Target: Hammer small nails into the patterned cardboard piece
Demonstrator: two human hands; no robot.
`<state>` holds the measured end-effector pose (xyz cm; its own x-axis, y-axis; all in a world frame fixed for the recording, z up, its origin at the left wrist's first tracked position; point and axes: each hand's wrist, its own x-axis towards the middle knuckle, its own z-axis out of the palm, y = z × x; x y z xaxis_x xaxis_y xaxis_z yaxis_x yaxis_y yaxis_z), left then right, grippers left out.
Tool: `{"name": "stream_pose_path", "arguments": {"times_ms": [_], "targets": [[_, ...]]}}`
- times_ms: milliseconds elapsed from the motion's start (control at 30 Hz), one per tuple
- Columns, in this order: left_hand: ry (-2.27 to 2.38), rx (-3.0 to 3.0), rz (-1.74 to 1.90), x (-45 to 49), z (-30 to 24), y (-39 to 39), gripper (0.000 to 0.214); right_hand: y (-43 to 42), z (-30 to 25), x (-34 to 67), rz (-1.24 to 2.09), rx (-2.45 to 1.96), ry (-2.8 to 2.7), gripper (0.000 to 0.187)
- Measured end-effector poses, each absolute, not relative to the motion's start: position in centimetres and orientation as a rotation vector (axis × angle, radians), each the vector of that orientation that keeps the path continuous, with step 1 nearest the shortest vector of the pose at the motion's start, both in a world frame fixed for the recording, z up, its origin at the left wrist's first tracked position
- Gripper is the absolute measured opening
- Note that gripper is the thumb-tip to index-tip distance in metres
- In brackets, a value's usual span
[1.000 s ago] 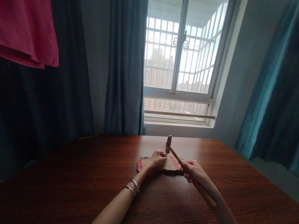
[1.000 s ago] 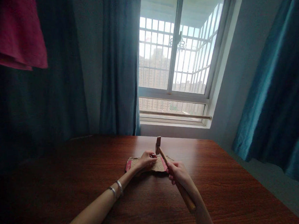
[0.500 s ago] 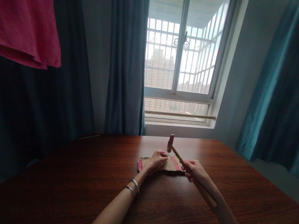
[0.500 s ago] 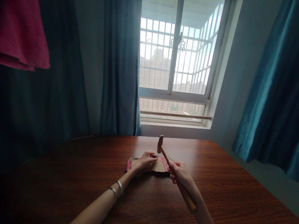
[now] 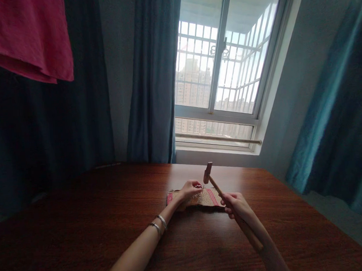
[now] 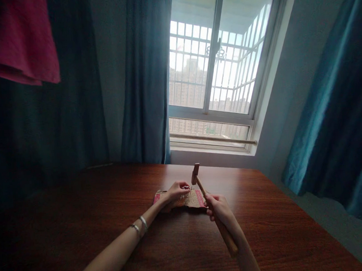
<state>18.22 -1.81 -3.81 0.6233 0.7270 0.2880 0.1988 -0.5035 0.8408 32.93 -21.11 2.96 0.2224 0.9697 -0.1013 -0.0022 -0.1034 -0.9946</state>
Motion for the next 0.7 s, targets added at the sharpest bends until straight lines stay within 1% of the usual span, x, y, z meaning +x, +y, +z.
{"name": "stream_pose_path", "arguments": {"times_ms": [700], "targets": [[0.686,1.983,0.884,18.15,-4.13,-2.02,0.027,-21.42,3.26,32.31,1.155,-1.348,-1.057,0.041]]}}
